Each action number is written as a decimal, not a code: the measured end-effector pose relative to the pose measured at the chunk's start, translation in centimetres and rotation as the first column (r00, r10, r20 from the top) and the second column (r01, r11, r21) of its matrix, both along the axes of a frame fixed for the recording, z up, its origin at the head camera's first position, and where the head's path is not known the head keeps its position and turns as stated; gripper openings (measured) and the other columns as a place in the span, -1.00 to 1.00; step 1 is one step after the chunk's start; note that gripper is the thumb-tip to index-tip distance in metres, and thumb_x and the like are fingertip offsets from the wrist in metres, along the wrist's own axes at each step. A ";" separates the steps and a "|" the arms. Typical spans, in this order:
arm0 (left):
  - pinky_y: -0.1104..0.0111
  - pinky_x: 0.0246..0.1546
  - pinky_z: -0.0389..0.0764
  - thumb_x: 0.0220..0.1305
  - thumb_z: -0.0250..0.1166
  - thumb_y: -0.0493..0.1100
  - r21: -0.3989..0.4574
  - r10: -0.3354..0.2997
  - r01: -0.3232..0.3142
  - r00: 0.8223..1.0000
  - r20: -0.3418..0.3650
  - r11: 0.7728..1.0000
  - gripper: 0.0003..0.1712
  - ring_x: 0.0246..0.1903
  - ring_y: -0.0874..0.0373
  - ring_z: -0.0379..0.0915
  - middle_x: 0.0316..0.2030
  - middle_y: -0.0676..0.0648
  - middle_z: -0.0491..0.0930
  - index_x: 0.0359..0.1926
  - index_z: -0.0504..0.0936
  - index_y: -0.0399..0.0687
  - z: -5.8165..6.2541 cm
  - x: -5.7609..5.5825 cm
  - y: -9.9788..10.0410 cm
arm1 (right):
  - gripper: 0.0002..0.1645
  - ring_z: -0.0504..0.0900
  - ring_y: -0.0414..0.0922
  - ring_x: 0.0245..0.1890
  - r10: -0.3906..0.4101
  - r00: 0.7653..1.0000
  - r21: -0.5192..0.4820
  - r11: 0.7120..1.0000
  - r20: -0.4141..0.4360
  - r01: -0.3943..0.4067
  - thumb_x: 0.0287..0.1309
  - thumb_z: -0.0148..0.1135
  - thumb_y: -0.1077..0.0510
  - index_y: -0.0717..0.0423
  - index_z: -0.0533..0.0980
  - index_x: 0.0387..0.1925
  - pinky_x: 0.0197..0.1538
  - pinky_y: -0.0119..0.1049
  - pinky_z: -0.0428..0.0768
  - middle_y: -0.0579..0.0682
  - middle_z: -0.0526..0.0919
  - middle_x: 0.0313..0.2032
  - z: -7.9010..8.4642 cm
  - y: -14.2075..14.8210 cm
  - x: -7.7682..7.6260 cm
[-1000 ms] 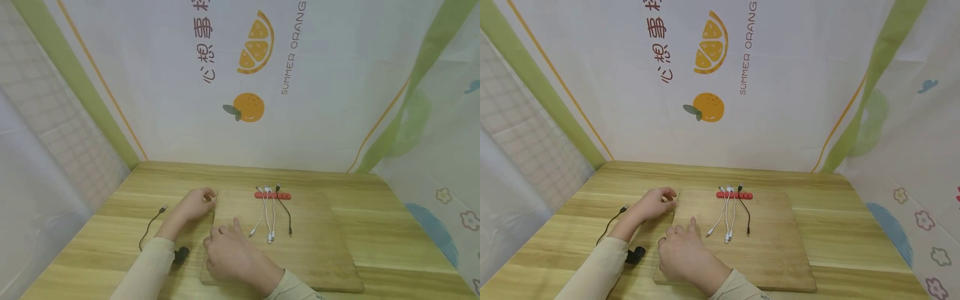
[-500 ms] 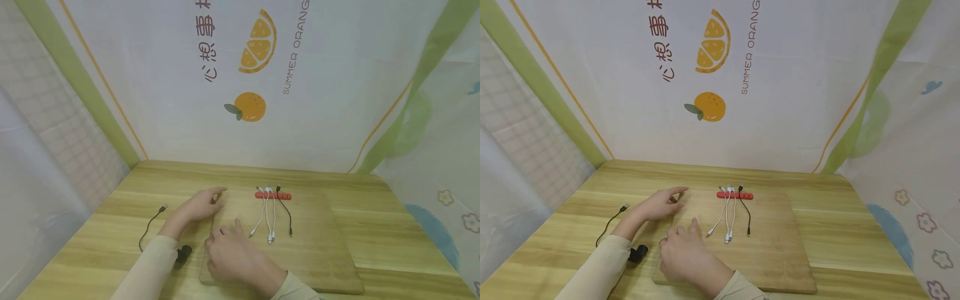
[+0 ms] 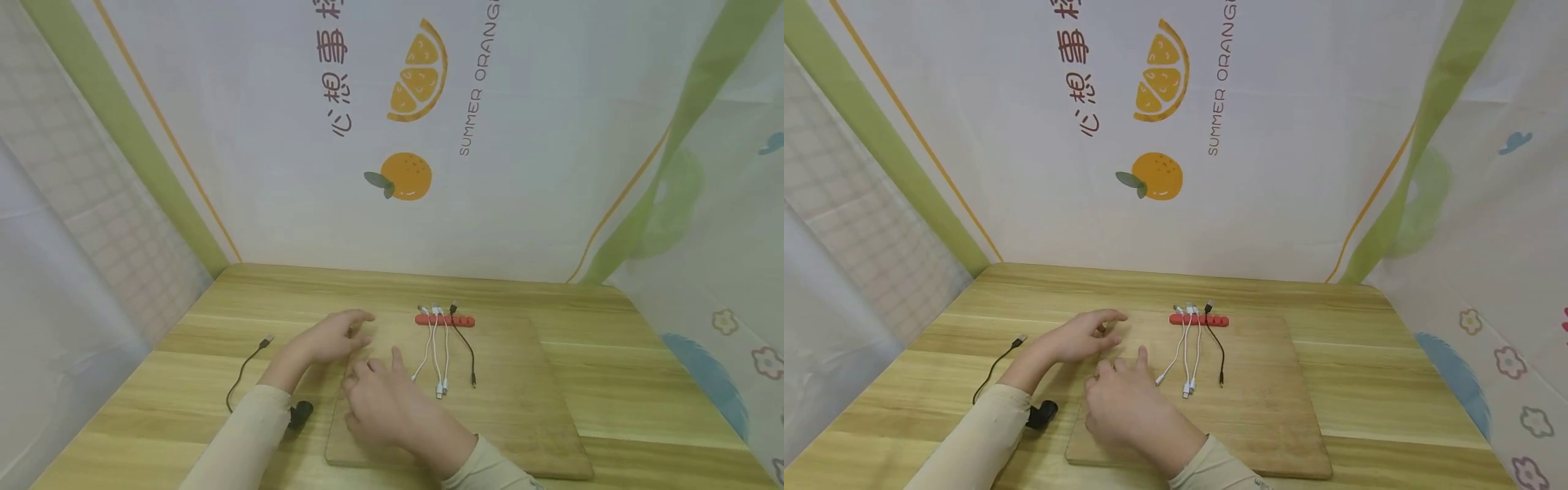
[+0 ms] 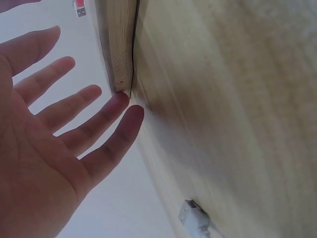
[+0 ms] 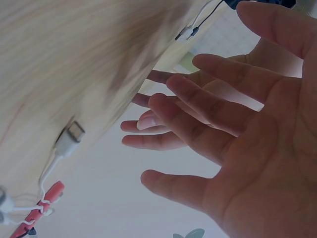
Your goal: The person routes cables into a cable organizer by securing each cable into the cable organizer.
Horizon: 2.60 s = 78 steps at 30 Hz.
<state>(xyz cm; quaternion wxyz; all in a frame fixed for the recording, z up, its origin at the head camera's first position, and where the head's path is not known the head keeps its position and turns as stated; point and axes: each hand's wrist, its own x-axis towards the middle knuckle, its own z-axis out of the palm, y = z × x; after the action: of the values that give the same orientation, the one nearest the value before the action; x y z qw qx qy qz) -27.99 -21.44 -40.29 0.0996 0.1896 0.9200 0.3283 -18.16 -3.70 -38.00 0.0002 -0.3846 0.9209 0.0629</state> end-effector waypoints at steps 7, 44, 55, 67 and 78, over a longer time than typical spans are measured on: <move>-0.21 0.47 0.42 0.58 0.23 -0.13 -0.012 0.010 -0.011 1.000 -0.010 1.000 -0.41 0.48 -0.32 0.37 0.51 -0.25 0.43 0.52 0.41 -0.16 0.1 -0.3 0.4 | -0.41 0.50 0.00 0.46 -0.037 0.997 -0.020 0.999 0.063 0.038 0.43 0.22 -0.24 -0.14 0.58 0.36 0.51 0.44 0.32 -0.07 0.54 0.43 0.3 0.5 -0.2; 0.09 -0.14 0.68 0.13 0.26 -0.46 -0.384 0.222 -0.177 0.972 0.074 0.906 -0.69 -0.15 -0.03 0.57 -0.07 -0.18 0.69 -0.07 0.65 -0.24 3.1 2.7 -4.6 | -0.44 0.54 -0.12 0.38 0.039 0.999 0.057 0.998 0.022 -0.040 0.37 0.28 -0.33 -0.29 0.59 0.30 0.52 0.36 0.37 -0.16 0.60 0.34 0.2 -2.3 1.6; 0.41 -0.51 0.42 0.01 0.20 -0.57 -0.303 0.281 -0.230 0.950 0.136 0.925 -0.74 -0.53 0.13 0.41 -0.45 -0.10 0.56 -0.35 0.54 -0.17 1.9 3.3 -4.2 | -0.52 0.53 -0.17 0.35 0.136 0.990 0.081 0.987 0.025 -0.137 0.43 0.20 -0.36 -0.42 0.55 0.27 0.55 0.27 0.36 -0.25 0.58 0.30 0.2 -3.0 3.4; 0.44 -0.55 0.61 0.07 0.24 -0.51 -0.306 0.328 -0.267 0.930 0.167 0.914 -0.83 -0.60 0.04 0.73 -0.54 -0.17 0.69 -0.38 0.53 -0.19 2.3 3.3 -3.5 | -0.51 0.55 -0.20 0.33 0.294 0.953 0.095 0.949 0.073 -0.300 0.46 0.08 -0.45 -0.52 0.56 0.28 0.48 0.30 0.42 -0.22 0.61 0.32 -1.6 -4.4 4.6; 0.37 -0.43 0.75 0.06 0.22 -0.47 -0.073 0.201 -0.188 0.918 0.342 0.980 -0.86 -0.56 0.13 0.62 -0.47 -0.09 0.58 -0.36 0.55 -0.22 2.6 3.2 -4.2 | -0.42 0.59 -0.20 0.25 0.266 0.954 0.080 0.957 0.139 -0.279 0.48 -0.08 -0.53 -0.53 0.54 0.33 0.49 0.31 0.40 -0.24 0.64 0.17 -2.6 -4.8 5.0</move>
<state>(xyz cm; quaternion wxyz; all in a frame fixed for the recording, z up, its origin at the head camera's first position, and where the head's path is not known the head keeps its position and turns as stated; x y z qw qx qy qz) -24.78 -25.60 -37.67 0.2311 0.0344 0.9082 0.3472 -13.11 -8.47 -40.61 0.0689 -0.5108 0.8529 0.0830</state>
